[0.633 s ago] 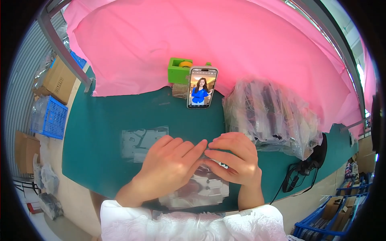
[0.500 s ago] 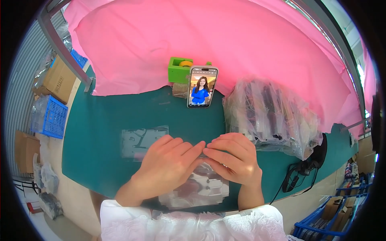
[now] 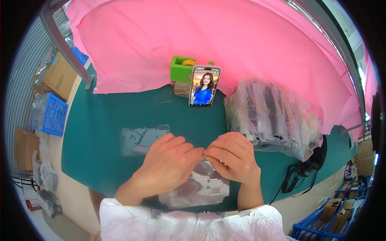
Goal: Packaging small components into plastic zip-lock bags at a manual workstation.
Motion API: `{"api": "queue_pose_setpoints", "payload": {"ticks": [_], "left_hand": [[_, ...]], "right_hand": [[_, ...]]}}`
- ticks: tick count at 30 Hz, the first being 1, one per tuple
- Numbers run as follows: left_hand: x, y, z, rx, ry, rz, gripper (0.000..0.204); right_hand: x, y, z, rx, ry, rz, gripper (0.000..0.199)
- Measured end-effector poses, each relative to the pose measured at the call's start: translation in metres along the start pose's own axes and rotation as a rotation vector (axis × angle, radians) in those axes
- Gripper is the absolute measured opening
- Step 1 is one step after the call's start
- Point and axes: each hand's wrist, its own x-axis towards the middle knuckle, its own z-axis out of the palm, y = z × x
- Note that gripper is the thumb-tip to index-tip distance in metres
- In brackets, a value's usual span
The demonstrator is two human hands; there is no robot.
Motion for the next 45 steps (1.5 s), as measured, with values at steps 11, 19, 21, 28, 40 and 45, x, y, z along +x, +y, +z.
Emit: {"api": "queue_pose_setpoints", "payload": {"ticks": [11,19,21,28,40,45], "left_hand": [[0.001,-0.001,-0.002,-0.006,-0.027,0.003,0.011],[0.001,-0.003,-0.005,-0.007,-0.057,0.015,0.012],[0.001,-0.003,-0.006,-0.014,-0.064,0.009,0.012],[0.000,-0.005,-0.008,-0.007,-0.085,0.009,0.011],[-0.003,-0.009,-0.015,-0.003,-0.132,0.017,0.017],[-0.005,-0.008,-0.017,0.012,-0.129,0.035,0.018]], "right_hand": [[-0.002,0.002,-0.003,0.042,-0.019,0.014,0.023],[-0.005,0.008,-0.006,0.166,-0.058,0.111,0.026],[-0.007,0.009,-0.004,0.157,-0.052,0.101,0.025],[-0.007,0.009,-0.003,0.182,-0.049,0.118,0.024],[-0.007,0.010,-0.012,0.244,-0.095,0.193,0.030],[-0.007,0.008,-0.010,0.250,-0.076,0.148,0.028]]}}
